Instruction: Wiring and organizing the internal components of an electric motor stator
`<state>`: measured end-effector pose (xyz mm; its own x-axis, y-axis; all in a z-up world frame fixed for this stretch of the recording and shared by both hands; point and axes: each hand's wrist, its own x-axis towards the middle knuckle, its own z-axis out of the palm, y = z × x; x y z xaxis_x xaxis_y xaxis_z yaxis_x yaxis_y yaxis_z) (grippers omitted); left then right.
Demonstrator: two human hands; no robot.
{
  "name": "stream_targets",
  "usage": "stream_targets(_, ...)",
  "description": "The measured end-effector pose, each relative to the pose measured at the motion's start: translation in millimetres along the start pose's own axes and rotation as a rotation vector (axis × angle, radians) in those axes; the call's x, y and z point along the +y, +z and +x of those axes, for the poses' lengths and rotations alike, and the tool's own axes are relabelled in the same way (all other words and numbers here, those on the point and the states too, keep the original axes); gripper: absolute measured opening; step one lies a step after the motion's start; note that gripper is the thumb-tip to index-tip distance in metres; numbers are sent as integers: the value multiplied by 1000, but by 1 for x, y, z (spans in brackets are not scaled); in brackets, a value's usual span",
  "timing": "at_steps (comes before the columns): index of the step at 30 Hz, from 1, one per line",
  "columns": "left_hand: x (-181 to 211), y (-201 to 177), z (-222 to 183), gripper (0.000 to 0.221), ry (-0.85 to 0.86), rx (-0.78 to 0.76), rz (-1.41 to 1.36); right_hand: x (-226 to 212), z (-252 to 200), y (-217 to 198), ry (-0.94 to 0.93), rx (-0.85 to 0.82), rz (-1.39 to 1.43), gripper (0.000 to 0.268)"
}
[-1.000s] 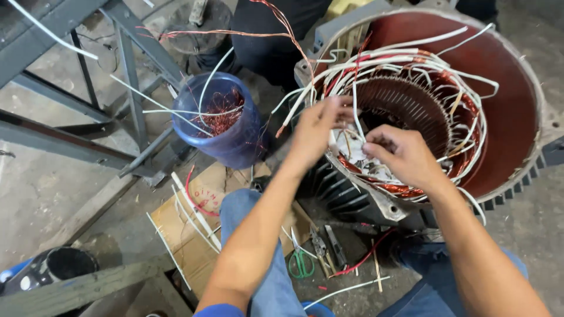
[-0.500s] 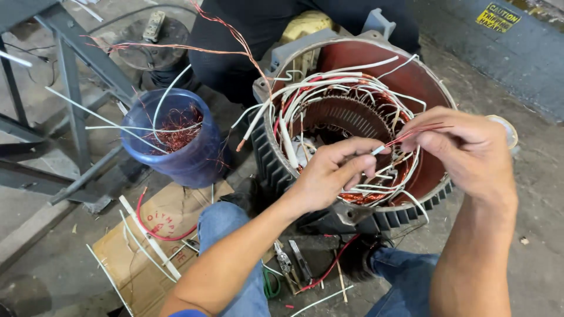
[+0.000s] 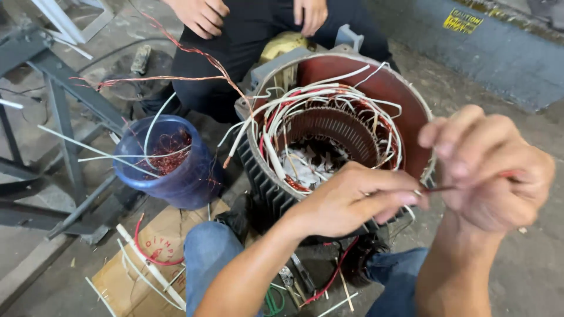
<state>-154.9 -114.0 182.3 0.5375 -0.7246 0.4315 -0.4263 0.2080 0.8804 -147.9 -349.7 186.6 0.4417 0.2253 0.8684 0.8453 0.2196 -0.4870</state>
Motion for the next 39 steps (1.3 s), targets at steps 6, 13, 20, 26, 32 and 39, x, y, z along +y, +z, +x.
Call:
stream_targets(6,-2,3,-7,31,-30,-22,-121,-3,-13,3,132,18,-75,30)
stream_targets(13,-25,0,-15,26,-103,264,-373,24,-5,21,319,207,-141,32)
stream_targets(20,-24,19,-19,44,-81,305,-497,10,6,41,342,272,-354,19)
stream_targets(26,-41,38,-16,35,-13,320,-769,8,11,34,358,211,-320,20)
stream_targets(32,-50,35,-5,21,82,336,-932,9,12,34,430,238,-275,12)
stream_targets(39,-52,43,2,25,27,309,-949,-8,21,36,506,201,-454,2)
